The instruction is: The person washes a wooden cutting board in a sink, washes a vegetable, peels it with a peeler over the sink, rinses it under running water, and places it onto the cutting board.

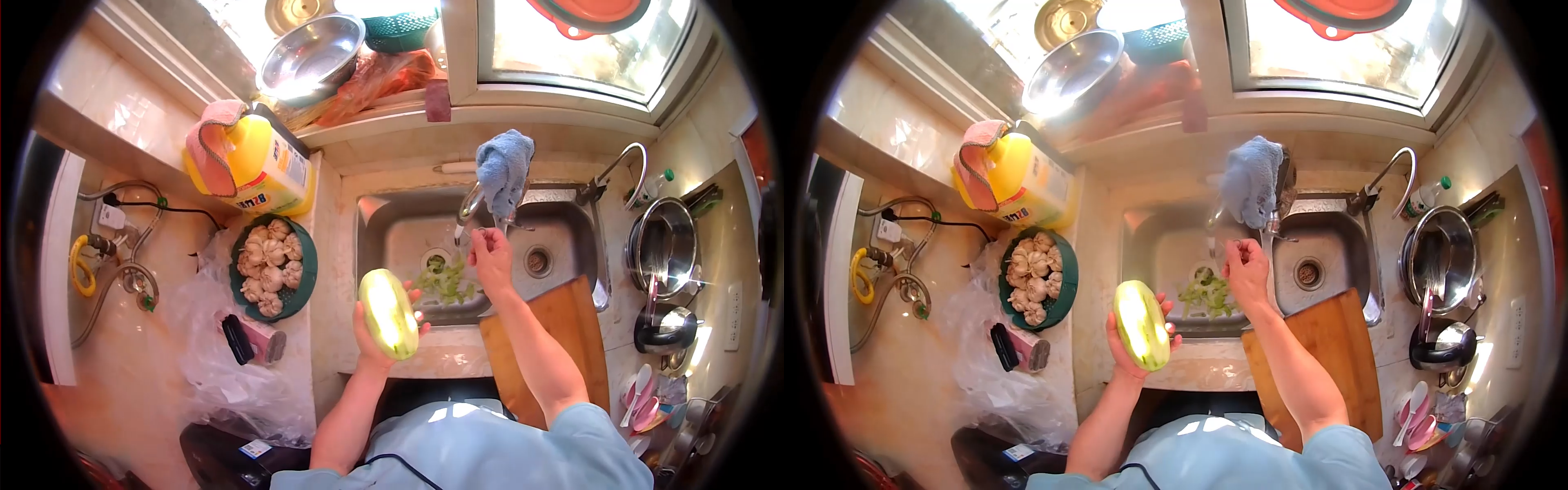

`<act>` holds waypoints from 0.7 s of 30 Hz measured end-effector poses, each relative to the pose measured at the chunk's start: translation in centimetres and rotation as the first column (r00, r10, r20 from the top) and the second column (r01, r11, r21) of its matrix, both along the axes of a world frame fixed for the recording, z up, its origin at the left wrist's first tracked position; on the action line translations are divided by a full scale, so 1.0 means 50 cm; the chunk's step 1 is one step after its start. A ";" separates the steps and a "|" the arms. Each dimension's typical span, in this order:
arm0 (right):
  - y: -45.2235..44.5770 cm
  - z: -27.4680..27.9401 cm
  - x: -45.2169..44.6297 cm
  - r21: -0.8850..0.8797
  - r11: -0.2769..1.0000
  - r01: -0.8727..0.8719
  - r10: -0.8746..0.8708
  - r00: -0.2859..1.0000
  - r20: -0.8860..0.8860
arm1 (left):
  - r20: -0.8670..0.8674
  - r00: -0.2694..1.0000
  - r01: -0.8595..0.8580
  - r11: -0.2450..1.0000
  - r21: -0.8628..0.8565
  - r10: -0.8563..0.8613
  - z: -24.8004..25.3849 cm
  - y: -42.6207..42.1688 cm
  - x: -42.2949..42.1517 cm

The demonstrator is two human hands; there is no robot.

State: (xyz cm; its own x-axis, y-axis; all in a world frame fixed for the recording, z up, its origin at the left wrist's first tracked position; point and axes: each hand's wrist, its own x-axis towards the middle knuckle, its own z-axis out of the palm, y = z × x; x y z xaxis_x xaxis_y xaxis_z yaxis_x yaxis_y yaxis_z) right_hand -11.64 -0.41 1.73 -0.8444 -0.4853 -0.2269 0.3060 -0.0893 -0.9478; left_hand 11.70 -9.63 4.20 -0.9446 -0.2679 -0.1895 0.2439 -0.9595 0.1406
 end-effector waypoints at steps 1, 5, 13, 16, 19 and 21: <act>0.004 0.002 0.003 -0.012 1.000 -0.014 0.014 1.000 -0.008 | 0.004 1.000 -0.004 1.000 0.003 0.004 -0.006 -0.002 0.006; 0.011 0.007 0.014 0.124 0.992 0.001 0.059 0.879 -0.473 | 0.008 1.000 -0.030 0.999 0.018 0.030 -0.014 -0.003 0.017; 0.030 0.011 -0.001 0.175 0.980 0.096 0.148 0.239 -0.960 | -0.001 1.000 -0.023 0.999 0.029 0.023 -0.026 -0.013 -0.004; 0.038 0.022 -0.012 0.294 0.953 0.074 0.232 0.449 -0.863 | -0.005 1.000 -0.031 0.999 0.030 0.031 -0.048 -0.018 -0.025; 0.082 -0.223 -0.065 0.812 0.571 -0.119 0.741 0.500 -0.447 | 0.061 0.996 -0.071 0.996 0.059 0.068 -0.096 -0.024 -0.039; 0.079 -0.185 -0.023 0.798 0.601 -0.043 0.696 0.519 -0.497 | 0.120 0.989 -0.091 0.996 0.026 0.087 -0.106 -0.008 -0.035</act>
State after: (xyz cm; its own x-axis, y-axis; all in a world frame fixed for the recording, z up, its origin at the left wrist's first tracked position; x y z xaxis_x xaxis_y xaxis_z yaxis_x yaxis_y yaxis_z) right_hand -12.77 3.54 -7.51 -0.6105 -0.7907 -0.0455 -0.6468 0.5310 -0.5475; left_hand 9.95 -10.02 -1.08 -0.8875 -0.3421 -0.3087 0.3120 -0.9392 0.1437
